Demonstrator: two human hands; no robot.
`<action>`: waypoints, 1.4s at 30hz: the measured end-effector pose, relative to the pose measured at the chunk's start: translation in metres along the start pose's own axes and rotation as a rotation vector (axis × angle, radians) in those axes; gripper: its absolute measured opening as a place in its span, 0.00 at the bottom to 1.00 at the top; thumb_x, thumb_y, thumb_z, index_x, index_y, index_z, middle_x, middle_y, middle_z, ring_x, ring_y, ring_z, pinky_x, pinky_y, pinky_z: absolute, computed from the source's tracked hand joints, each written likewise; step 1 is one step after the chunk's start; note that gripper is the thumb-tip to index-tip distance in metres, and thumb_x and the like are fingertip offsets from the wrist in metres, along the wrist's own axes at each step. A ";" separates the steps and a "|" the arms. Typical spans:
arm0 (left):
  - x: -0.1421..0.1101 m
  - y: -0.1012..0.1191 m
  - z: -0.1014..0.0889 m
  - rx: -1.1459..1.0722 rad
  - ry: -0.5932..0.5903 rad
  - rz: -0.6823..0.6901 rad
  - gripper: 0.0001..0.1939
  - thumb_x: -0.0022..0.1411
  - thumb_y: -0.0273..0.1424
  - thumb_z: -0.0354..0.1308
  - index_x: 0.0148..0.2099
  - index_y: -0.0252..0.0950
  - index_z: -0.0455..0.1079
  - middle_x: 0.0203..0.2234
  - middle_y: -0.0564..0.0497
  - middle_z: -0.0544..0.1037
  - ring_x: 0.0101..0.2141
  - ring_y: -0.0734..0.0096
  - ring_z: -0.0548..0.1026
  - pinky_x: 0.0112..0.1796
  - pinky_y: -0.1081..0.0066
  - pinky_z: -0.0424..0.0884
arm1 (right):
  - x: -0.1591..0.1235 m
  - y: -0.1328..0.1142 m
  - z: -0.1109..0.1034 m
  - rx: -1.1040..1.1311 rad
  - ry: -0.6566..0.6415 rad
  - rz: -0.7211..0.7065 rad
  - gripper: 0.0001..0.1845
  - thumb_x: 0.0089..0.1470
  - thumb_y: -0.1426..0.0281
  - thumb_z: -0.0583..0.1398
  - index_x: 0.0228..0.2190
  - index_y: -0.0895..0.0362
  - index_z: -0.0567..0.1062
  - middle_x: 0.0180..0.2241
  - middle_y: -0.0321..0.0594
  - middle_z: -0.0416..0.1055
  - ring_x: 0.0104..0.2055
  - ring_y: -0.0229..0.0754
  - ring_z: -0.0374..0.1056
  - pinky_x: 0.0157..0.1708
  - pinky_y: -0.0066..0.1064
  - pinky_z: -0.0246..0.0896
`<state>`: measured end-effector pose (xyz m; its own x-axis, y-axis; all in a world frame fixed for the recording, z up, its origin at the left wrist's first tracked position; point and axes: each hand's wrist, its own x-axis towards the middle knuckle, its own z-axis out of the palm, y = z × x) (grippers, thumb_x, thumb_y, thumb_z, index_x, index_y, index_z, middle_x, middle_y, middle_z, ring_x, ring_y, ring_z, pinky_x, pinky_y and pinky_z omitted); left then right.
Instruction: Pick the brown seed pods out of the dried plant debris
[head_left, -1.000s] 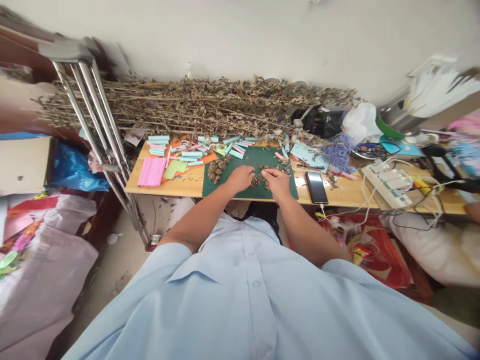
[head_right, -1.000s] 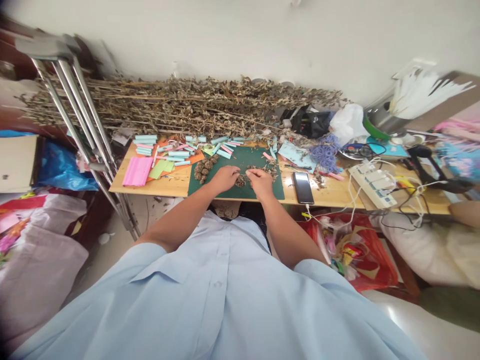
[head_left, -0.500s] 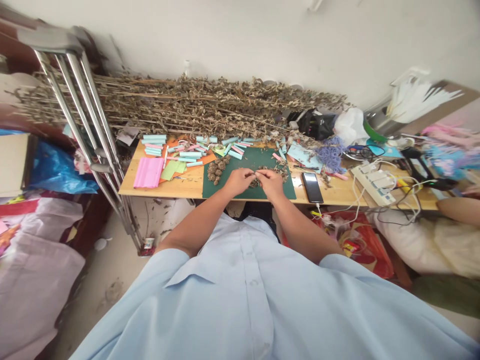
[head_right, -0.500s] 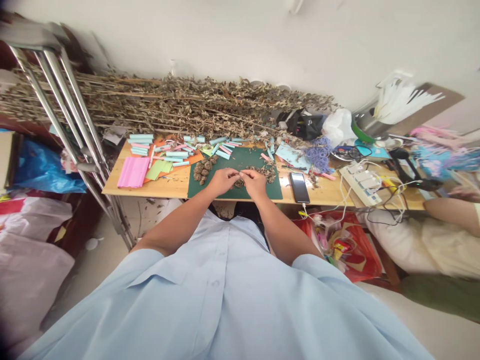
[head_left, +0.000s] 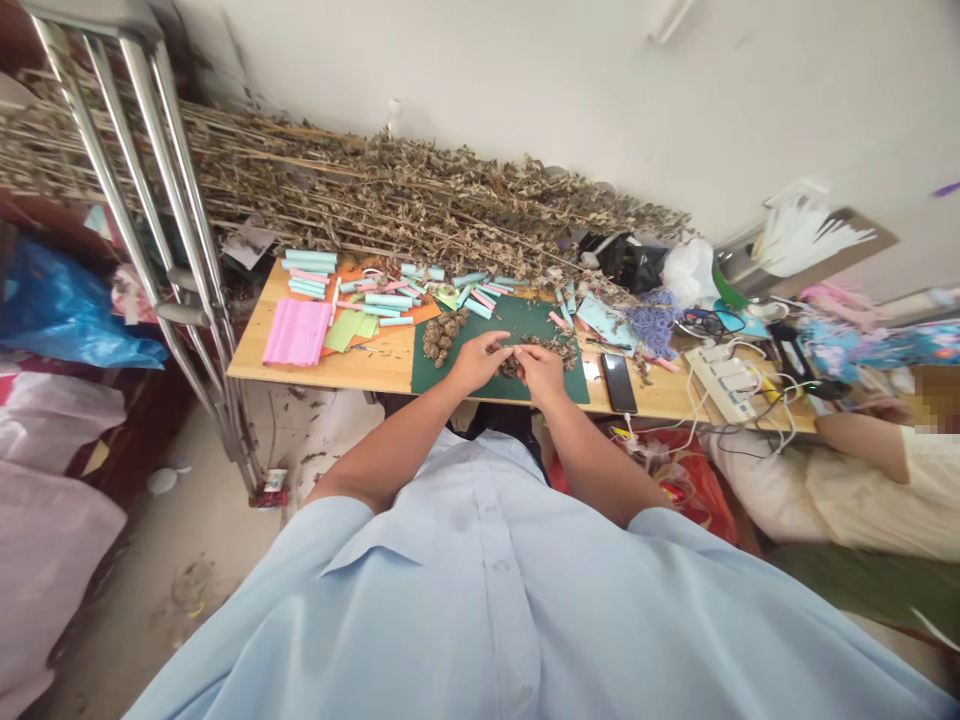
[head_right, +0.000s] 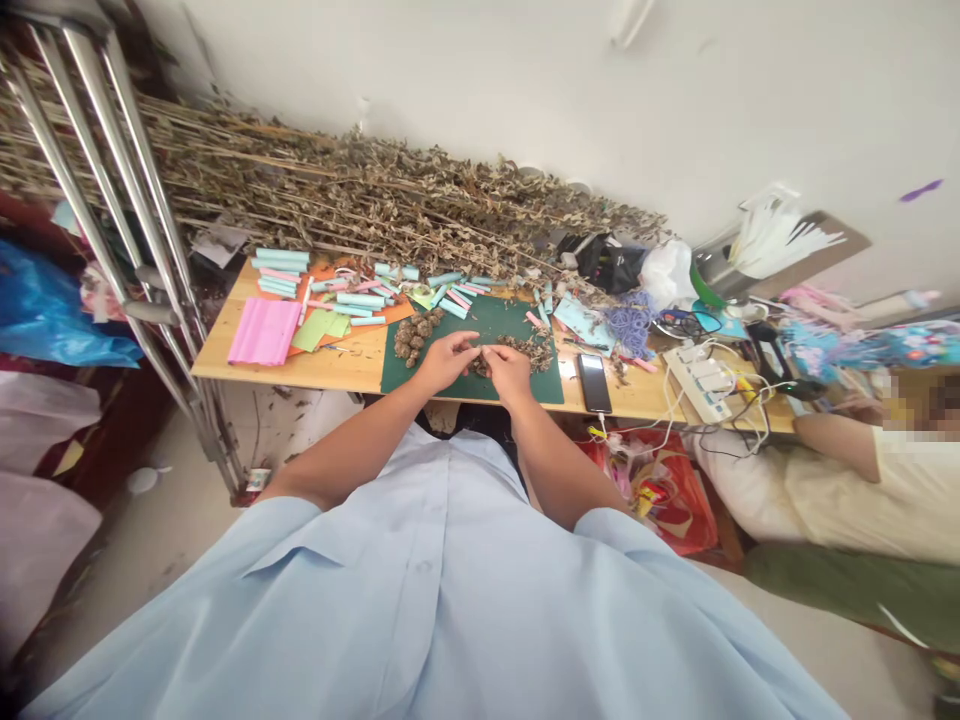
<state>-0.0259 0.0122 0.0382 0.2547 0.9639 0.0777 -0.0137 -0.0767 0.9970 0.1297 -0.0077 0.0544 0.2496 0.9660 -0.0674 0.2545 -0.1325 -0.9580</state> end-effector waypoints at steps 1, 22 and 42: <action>0.000 0.000 0.000 0.000 -0.004 0.014 0.17 0.63 0.35 0.61 0.52 0.34 0.75 0.31 0.52 0.80 0.21 0.77 0.72 0.28 0.75 0.67 | -0.001 -0.001 0.000 -0.022 -0.002 -0.006 0.20 0.46 0.53 0.67 0.33 0.56 0.83 0.15 0.31 0.65 0.18 0.35 0.57 0.18 0.28 0.51; 0.001 -0.010 -0.007 0.182 0.062 0.056 0.11 0.59 0.28 0.63 0.45 0.34 0.76 0.34 0.50 0.79 0.30 0.71 0.74 0.35 0.72 0.68 | -0.002 -0.018 0.013 0.065 0.004 0.048 0.26 0.41 0.47 0.68 0.32 0.56 0.80 0.16 0.30 0.63 0.18 0.34 0.53 0.17 0.29 0.46; -0.005 0.013 0.025 0.084 0.101 -0.132 0.08 0.62 0.31 0.55 0.32 0.34 0.72 0.18 0.55 0.72 0.21 0.76 0.68 0.27 0.74 0.63 | 0.000 -0.001 -0.013 0.184 -0.199 0.027 0.18 0.44 0.55 0.69 0.32 0.55 0.79 0.23 0.35 0.73 0.23 0.37 0.64 0.20 0.28 0.54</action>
<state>-0.0032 0.0005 0.0503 0.1509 0.9873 -0.0495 0.0956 0.0353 0.9948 0.1414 -0.0108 0.0595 0.0607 0.9897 -0.1300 0.0711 -0.1342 -0.9884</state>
